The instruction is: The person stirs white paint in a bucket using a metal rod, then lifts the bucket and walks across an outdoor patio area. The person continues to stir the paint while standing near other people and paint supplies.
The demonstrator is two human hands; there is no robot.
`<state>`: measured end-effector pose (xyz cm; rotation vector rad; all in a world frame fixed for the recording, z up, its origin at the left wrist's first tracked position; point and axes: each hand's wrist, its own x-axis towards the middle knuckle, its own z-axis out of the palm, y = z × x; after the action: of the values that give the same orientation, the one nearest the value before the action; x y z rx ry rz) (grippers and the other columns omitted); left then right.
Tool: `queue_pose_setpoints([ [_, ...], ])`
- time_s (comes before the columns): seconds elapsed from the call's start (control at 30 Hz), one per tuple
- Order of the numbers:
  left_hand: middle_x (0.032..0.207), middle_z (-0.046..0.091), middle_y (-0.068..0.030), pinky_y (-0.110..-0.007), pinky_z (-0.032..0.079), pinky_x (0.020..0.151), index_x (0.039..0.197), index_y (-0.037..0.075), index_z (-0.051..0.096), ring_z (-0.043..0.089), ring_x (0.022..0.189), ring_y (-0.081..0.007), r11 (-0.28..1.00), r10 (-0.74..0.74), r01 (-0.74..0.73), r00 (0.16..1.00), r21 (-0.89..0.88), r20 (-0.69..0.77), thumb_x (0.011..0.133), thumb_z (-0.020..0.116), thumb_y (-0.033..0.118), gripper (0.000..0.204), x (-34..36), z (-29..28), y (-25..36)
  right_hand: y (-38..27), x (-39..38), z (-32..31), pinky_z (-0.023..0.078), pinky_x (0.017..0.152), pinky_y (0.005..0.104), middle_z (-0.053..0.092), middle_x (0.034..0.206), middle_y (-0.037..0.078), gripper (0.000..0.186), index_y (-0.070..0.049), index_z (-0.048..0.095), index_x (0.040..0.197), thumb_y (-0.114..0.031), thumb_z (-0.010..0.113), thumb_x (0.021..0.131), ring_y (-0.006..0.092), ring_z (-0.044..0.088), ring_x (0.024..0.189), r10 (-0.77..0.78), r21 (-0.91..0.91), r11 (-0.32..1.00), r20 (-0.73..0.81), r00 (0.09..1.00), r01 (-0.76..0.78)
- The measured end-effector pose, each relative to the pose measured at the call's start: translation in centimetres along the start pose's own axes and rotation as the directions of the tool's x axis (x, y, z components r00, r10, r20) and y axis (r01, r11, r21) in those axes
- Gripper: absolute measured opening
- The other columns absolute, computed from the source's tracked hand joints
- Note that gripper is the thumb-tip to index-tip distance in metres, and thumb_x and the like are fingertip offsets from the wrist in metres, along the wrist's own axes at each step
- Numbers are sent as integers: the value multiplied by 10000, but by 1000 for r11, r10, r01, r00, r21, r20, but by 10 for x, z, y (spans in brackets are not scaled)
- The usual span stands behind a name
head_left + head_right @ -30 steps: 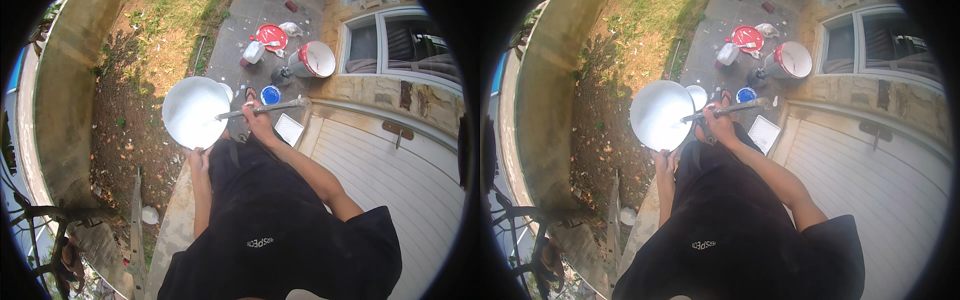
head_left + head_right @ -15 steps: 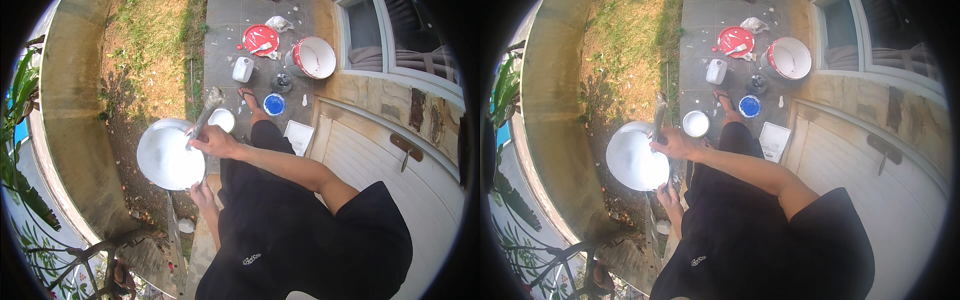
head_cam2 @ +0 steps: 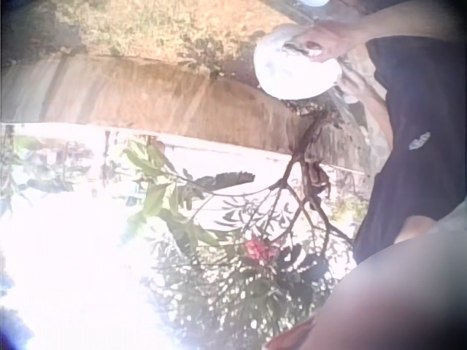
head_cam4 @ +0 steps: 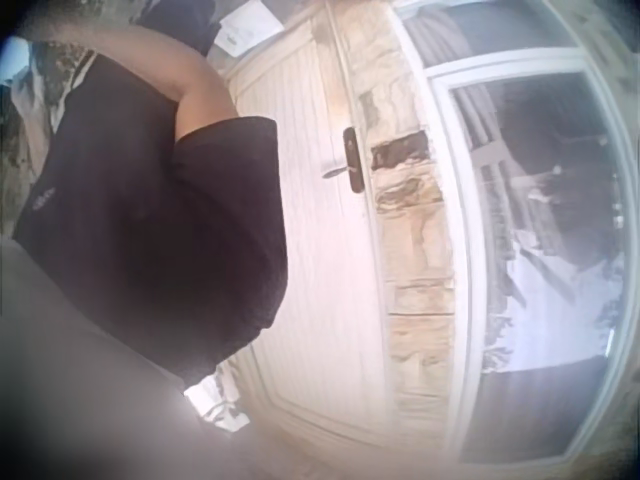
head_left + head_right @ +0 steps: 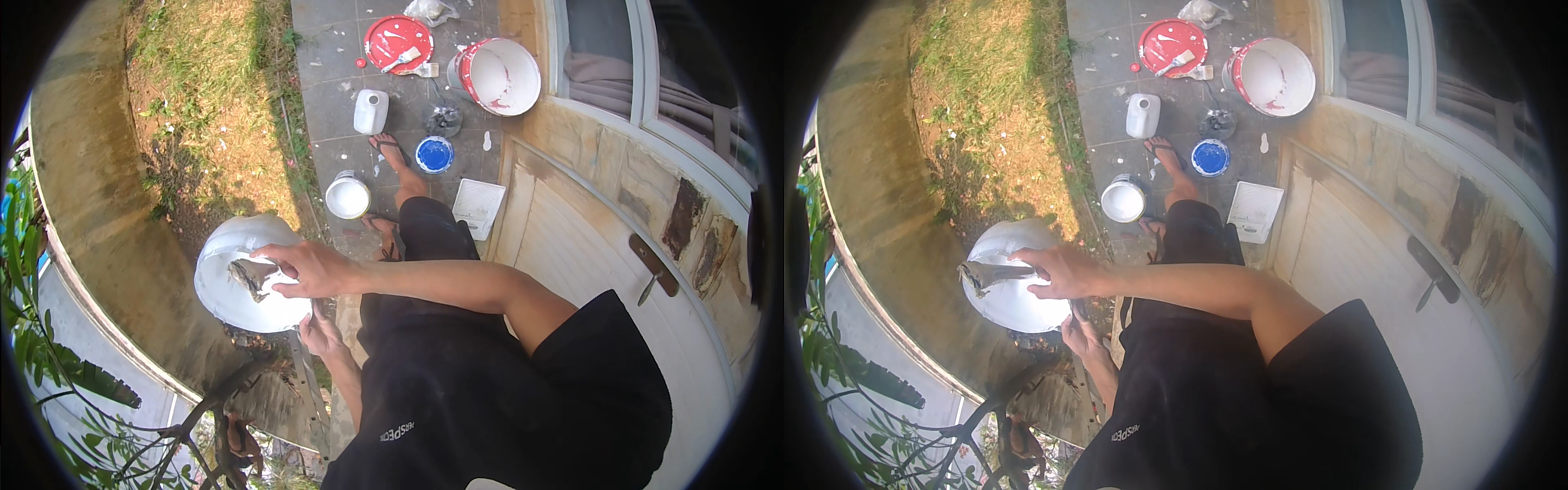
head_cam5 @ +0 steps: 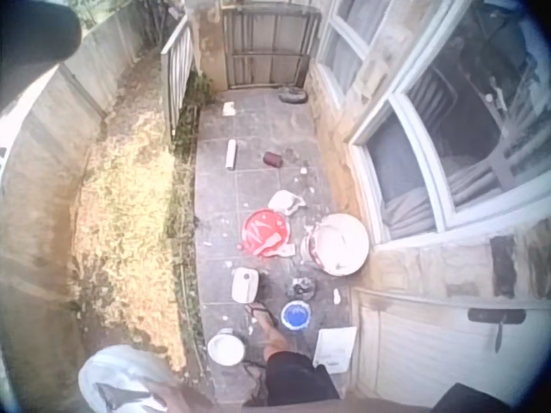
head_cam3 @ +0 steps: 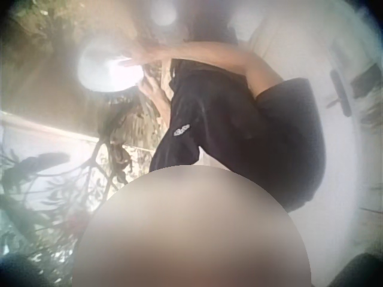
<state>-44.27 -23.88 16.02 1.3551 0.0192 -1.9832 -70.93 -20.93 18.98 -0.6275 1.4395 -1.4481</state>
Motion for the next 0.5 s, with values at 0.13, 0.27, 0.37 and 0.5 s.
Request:
queue_pose_setpoints([
  [0.13,1424,398,-311,-468,383,1190,1398,-187,286,433,1333,-419,1000,25,-24,999,16,-43,808,464,-80,625,5,8,-8,-5,1,-21,473,588,380,518,650,31,802,-178,378,1501,-239,741,789,211,588,600,51,-15,999,98,994,-50],
  [0.27,1369,451,-328,-427,440,1159,1332,-219,341,471,1312,-402,984,166,-167,986,64,23,812,449,-91,547,10,10,-21,32,-10,-69,479,600,334,530,683,18,780,-201,377,1532,-213,725,834,170,572,615,59,-97,994,37,998,-55],
  [0.37,1371,456,-321,-430,444,1155,1328,-218,348,478,1306,-406,981,188,-191,978,33,89,799,453,-107,550,6,17,-34,94,-27,-146,481,678,288,580,783,17,515,-149,553,1409,-240,666,915,127,571,708,228,-124,961,-159,961,-249],
  [0.5,1385,448,-320,-464,421,1167,1360,-199,336,467,1315,-421,968,250,-252,963,6,100,789,448,-120,587,-3,21,-44,171,-64,-259,476,707,266,604,1039,25,411,-129,594,1336,-358,580,995,105,534,793,766,805,482,-194,612,-347],
])
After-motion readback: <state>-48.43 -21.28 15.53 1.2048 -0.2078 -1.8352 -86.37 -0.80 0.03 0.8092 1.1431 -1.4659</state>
